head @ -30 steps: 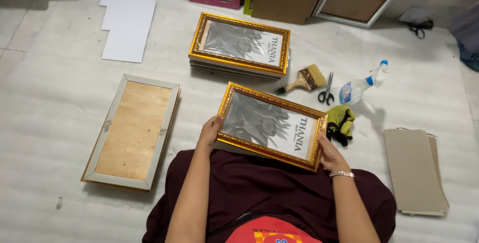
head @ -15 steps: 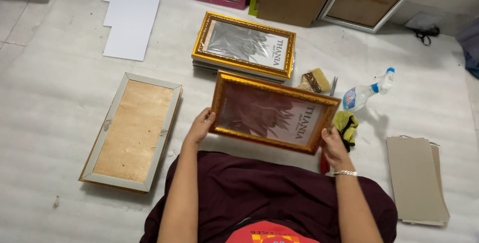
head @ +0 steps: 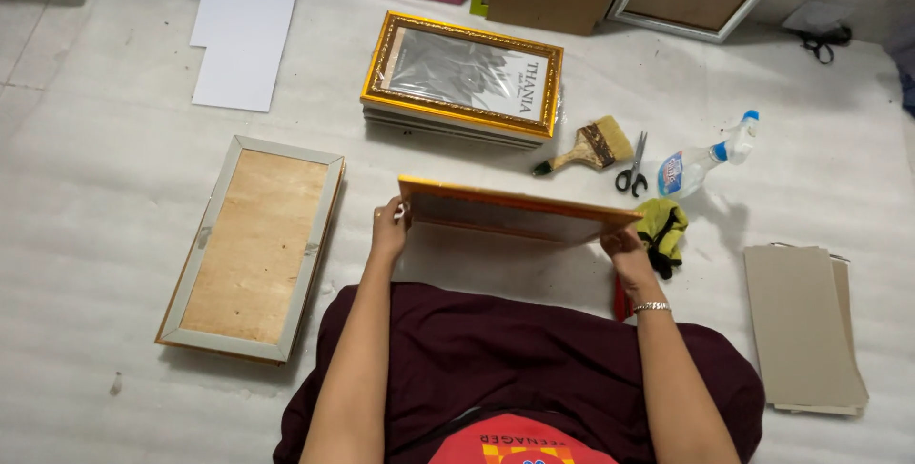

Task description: Cleaning and dusting picture frames using a sponge and a paintbrush

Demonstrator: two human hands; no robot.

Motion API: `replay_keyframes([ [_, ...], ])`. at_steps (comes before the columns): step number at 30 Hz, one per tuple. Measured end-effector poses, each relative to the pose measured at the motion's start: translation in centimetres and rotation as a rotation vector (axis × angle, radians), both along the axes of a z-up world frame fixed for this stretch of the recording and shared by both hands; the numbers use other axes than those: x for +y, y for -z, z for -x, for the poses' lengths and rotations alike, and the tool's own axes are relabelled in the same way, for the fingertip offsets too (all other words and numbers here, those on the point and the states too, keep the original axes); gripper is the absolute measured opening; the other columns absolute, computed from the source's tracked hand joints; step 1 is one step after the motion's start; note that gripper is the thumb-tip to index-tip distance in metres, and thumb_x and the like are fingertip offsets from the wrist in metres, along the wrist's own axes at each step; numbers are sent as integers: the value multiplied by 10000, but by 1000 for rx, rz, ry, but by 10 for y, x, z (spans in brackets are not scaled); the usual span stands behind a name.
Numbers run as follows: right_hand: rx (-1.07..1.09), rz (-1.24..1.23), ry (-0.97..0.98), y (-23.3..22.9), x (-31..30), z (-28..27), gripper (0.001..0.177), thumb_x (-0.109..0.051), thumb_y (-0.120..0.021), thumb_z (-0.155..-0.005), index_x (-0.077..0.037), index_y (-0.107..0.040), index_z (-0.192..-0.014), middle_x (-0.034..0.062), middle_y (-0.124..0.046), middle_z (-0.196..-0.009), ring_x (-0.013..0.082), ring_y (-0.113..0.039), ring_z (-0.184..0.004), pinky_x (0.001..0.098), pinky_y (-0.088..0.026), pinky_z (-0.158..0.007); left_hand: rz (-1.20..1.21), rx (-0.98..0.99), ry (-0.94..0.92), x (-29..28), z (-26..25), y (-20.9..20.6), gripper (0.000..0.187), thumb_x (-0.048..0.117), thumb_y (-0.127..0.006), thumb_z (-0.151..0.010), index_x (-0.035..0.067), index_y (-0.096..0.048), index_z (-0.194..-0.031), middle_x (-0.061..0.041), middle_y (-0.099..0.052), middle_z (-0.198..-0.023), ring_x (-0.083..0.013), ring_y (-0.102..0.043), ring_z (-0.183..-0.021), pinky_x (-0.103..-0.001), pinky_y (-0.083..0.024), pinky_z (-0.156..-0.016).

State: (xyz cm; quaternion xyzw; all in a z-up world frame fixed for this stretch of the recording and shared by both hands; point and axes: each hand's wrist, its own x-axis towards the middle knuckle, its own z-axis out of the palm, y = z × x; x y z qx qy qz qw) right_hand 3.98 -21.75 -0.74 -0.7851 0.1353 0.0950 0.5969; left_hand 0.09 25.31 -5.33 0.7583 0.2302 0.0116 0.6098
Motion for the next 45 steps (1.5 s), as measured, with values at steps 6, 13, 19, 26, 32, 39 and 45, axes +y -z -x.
replay_keyframes([
  [6, 180, -331, 232, -15, -18, 22, 95, -103, -589, -983, -32, -613, -1042, 164, -577, -1069, 353, -569, -1044, 541, -482, -1022, 398, 129, -121, -15, 19, -58, 348, 161, -486, -1076, 88, -570, -1406, -323, -603, -1205, -444, -671, -1122, -523, -548, -983],
  [13, 560, -307, 211, 47, -59, 48, 549, -573, -709, -922, -73, -651, -1143, 147, -672, -949, 250, -702, -658, 251, -555, -432, 655, 279, -223, -10, 81, -104, 837, 614, -427, -1032, -105, -423, -1461, -273, -494, -1350, -395, -509, -1318, -527, -411, -1107],
  [19, 429, 81, 81, 19, -28, 76, 634, -287, -790, -893, -56, -574, -1442, 237, -656, -1189, 361, -665, -1055, 532, -566, -825, 293, 389, -75, -8, 115, -59, 769, 356, -848, -847, -48, -551, -1430, -291, -611, -1299, -398, -603, -1221, -520, -515, -961],
  [26, 218, 313, 31, -68, 25, 71, 522, -354, -726, -900, -147, -679, -1377, 228, -696, -1236, 351, -632, -1186, 465, -489, -967, 447, 133, -280, -14, 117, -140, 572, 171, -683, -959, -2, -520, -1480, -247, -487, -1356, -327, -460, -1260, -464, -431, -1042],
  [32, -67, 192, 21, -138, 93, 8, 510, -244, -650, -981, -39, -585, -1443, 239, -602, -1283, 332, -539, -1176, 472, -453, -1005, 132, -40, -188, 35, 38, -124, 489, 115, -639, -979, 24, -566, -1454, -295, -544, -1375, -341, -549, -1122, -462, -514, -893],
  [39, -117, -24, -50, -88, 129, -139, 629, -100, -603, -993, -100, -380, -1582, 270, -395, -1488, 360, -410, -1360, 495, -371, -1135, -326, -180, -85, 103, -148, -70, 434, 160, -650, -951, 137, -658, -1384, -160, -652, -1240, -380, -594, -1234, -473, -420, -1097],
  [45, -180, 178, -98, 7, 128, -237, 676, -153, -674, -959, -164, -410, -1581, 203, -548, -1396, 328, -576, -1255, 465, -484, -1009, -450, -14, -75, 149, -282, 17, 412, 301, -663, -969, 394, -642, -1370, 4, -602, -1193, -288, -632, -1172, -438, -431, -1081],
])
